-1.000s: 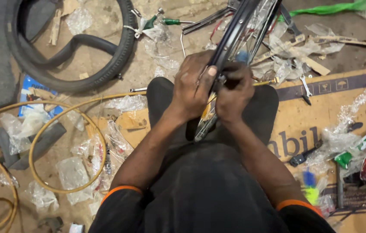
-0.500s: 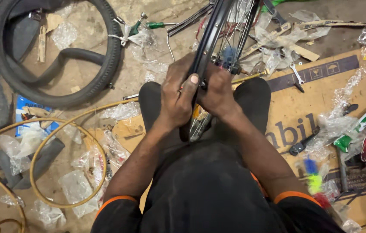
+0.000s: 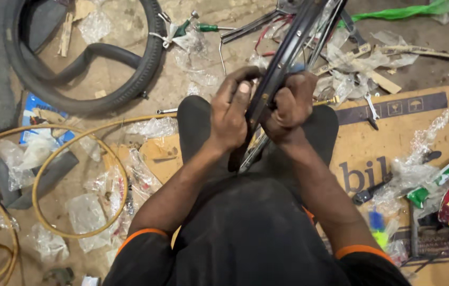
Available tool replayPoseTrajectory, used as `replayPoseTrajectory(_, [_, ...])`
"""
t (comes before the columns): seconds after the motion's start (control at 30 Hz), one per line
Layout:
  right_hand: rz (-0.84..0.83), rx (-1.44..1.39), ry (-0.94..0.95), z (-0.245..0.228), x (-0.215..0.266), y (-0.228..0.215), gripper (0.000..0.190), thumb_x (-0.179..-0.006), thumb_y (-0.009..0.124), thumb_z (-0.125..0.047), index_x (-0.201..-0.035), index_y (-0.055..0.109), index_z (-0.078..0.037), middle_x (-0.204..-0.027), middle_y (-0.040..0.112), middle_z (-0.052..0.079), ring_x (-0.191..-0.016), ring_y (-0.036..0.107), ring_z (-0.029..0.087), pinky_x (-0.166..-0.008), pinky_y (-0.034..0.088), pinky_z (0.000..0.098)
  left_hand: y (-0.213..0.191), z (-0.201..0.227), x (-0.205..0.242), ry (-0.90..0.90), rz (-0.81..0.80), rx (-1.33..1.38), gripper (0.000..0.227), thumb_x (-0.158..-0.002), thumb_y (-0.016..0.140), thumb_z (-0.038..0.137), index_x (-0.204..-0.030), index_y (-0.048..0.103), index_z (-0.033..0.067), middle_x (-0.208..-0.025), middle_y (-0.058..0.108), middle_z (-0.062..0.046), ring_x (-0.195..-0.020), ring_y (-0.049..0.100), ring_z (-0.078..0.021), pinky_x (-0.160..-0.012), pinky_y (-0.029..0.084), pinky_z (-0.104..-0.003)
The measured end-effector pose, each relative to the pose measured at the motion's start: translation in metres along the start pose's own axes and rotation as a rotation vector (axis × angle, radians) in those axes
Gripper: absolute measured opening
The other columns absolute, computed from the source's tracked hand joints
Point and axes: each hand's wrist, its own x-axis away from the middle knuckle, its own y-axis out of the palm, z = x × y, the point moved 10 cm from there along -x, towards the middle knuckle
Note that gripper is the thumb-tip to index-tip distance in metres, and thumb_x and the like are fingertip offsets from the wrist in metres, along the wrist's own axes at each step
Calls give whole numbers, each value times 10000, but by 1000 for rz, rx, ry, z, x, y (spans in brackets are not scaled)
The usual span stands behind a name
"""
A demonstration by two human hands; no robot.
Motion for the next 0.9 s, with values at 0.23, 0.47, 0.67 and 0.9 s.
replayPoseTrajectory(0.23, [-638,-658,573,69,38,27,206,-899,810,-52,-997,633,-10,-1016,693,91,-935,642,148,-816,538,326,-7,13,-2,32,30,-71,321,-1124,454,149,-1349,589,-37,-1277,693,-147,-1208,669,-221,-1088,514,-338])
replayPoseTrajectory(0.47, [-301,-402,679,72,46,23,405,-824,855,-119,-1130,613,-11,-978,727,61,-873,716,135,-782,592,311,7,24,-2,42,33,-174,299,-1107,463,134,-1305,632,-14,-1238,710,-145,-1148,702,-229,-1030,540,-331])
replayPoseTrajectory(0.67, [-679,-303,602,78,67,62,351,-839,711,-103,-1180,722,-18,-1007,749,130,-930,701,216,-826,556,374,-10,38,5,159,103,-342,291,-1111,488,170,-1294,629,-6,-1250,685,-181,-1183,680,-275,-1044,532,-360])
replayPoseTrajectory(0.9, [-845,-1413,924,81,59,83,423,-740,795,-158,-1122,738,13,-1026,744,74,-922,671,189,-782,524,319,-11,1,1,-158,24,2,341,-1088,498,238,-1262,640,-17,-1048,735,-128,-957,704,-188,-871,555,-326])
